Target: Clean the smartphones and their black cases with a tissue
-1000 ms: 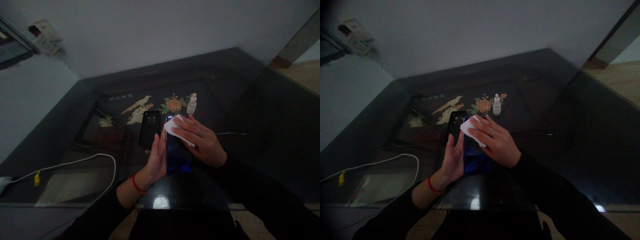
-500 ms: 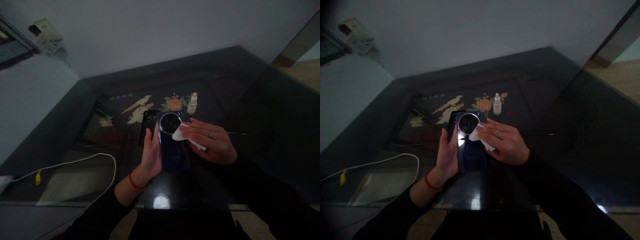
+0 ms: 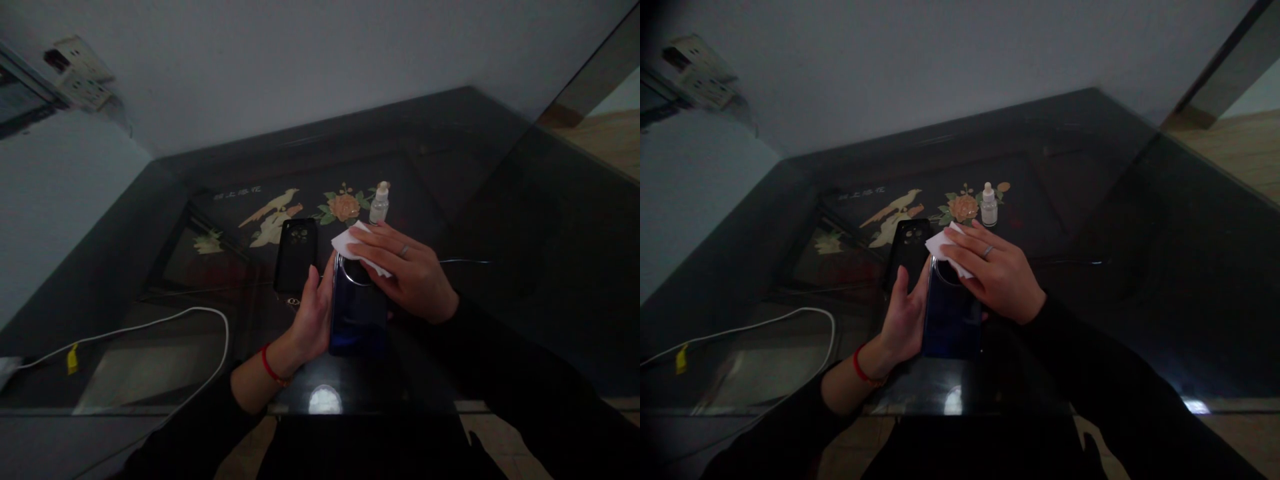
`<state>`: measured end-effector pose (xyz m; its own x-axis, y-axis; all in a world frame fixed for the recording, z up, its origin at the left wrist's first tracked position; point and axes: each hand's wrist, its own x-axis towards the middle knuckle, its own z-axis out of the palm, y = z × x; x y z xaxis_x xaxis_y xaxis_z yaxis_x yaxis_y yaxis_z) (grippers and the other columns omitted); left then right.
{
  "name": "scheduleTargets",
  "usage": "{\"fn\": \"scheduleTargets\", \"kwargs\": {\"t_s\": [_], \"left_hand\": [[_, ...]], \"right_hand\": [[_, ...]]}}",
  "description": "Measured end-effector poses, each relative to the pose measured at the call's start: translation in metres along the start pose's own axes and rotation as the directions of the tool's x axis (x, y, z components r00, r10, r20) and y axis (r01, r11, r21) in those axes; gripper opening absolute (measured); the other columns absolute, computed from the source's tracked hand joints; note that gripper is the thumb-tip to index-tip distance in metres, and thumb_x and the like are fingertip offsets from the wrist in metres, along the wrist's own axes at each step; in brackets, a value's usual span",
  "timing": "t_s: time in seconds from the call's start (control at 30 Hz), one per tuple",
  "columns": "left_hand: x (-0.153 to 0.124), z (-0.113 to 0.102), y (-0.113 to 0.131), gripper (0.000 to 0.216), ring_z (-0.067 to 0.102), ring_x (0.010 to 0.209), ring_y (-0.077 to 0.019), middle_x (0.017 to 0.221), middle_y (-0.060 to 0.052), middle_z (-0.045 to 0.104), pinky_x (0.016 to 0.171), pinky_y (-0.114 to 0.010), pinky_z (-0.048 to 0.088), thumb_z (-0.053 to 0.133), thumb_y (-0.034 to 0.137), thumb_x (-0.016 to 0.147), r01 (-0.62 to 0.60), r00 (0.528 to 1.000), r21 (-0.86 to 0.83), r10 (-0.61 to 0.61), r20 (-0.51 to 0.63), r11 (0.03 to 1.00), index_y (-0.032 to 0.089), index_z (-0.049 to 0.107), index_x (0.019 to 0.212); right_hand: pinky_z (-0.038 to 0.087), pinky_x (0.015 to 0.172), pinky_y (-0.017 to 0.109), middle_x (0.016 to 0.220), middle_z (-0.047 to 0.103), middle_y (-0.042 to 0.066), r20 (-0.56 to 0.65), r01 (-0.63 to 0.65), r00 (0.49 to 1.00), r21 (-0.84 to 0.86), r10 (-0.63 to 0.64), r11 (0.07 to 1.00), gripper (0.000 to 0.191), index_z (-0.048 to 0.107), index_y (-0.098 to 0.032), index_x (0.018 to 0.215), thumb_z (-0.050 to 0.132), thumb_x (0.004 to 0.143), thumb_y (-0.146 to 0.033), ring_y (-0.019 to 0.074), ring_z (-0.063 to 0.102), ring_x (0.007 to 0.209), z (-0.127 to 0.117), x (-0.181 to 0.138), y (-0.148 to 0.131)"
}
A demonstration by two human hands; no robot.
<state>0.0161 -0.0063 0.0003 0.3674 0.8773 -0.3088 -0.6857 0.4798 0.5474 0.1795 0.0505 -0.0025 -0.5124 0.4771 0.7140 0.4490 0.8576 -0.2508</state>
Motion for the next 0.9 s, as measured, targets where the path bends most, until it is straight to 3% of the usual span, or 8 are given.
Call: {"fn": "scheduleTargets", "kwargs": {"t_s": [0.13, 0.27, 0.47, 0.67, 0.83, 0.9], "left_hand": [[0.0, -0.002, 0.002, 0.054, 0.039, 0.136, -0.0266, 0.149, -0.001, 0.043, 0.11, -0.05, 0.032, 0.021, 0.053, 0.097, -0.048, 0.999, 0.012, 0.048, 0.002, 0.999, 0.036, 0.029, 0.147], [0.0, -0.001, 0.005, 0.054, 0.039, 0.136, -0.0262, 0.148, -0.001, 0.044, 0.11, -0.051, 0.032, 0.02, 0.054, 0.096, -0.073, 0.997, 0.015, 0.073, -0.004, 0.997, 0.038, 0.029, 0.147], [0.001, -0.001, 0.009, 0.056, 0.038, 0.137, -0.0253, 0.147, -0.001, 0.045, 0.111, -0.047, 0.032, 0.023, 0.053, 0.096, -0.166, 0.984, -0.03, 0.163, -0.064, 0.986, 0.036, 0.02, 0.15], [0.004, -0.001, 0.013, 0.053, 0.038, 0.137, -0.0227, 0.144, 0.001, 0.049, 0.113, -0.042, 0.03, 0.023, 0.05, 0.097, -0.242, 0.963, -0.022, 0.237, -0.128, 0.97, 0.034, 0.032, 0.146], [0.005, -0.003, 0.012, 0.054, 0.038, 0.137, -0.0223, 0.143, 0.0, 0.051, 0.113, -0.042, 0.028, 0.023, 0.05, 0.097, -0.248, 0.962, 0.0, 0.247, -0.114, 0.969, 0.033, 0.029, 0.148], [0.004, -0.004, 0.009, 0.054, 0.036, 0.139, -0.0213, 0.144, 0.0, 0.049, 0.114, -0.041, 0.027, 0.021, 0.048, 0.098, -0.247, 0.965, 0.008, 0.246, -0.091, 0.969, 0.032, 0.025, 0.149]], "right_hand": [[0.048, 0.105, 0.046, 0.122, 0.067, 0.009, -0.098, -0.075, 0.993, -0.052, 0.069, 0.996, 0.034, 0.064, -0.02, 0.117, 0.055, 0.087, -0.008, 0.0239, 0.061, 0.117, -0.007, -0.002, 0.002], [0.051, 0.101, 0.043, 0.121, 0.067, 0.011, -0.098, -0.062, 0.994, -0.092, 0.053, 0.994, 0.031, 0.065, -0.018, 0.115, 0.055, 0.087, -0.008, 0.0239, 0.061, 0.116, -0.009, -0.003, 0.001], [0.053, 0.1, 0.042, 0.121, 0.067, 0.012, -0.085, 0.002, 0.996, -0.1, -0.011, 0.995, 0.034, 0.065, -0.015, 0.116, 0.057, 0.084, -0.005, 0.025, 0.062, 0.115, -0.01, -0.006, -0.001], [0.055, 0.098, 0.04, 0.111, 0.072, 0.011, -0.077, 0.077, 0.994, -0.072, -0.082, 0.994, 0.035, 0.063, -0.016, 0.116, 0.058, 0.083, -0.006, 0.022, 0.068, 0.103, -0.011, -0.007, -0.009], [0.056, 0.096, 0.039, 0.104, 0.074, 0.012, -0.048, 0.188, 0.981, 0.03, -0.187, 0.982, 0.028, 0.064, -0.01, 0.111, 0.058, 0.084, -0.009, 0.0218, 0.069, 0.102, -0.011, -0.008, -0.016], [0.055, 0.098, 0.041, 0.108, 0.073, 0.013, -0.073, 0.174, 0.983, 0.055, -0.17, 0.983, 0.031, 0.063, -0.011, 0.114, 0.057, 0.084, -0.008, 0.0226, 0.067, 0.106, -0.013, -0.007, -0.017]]}}
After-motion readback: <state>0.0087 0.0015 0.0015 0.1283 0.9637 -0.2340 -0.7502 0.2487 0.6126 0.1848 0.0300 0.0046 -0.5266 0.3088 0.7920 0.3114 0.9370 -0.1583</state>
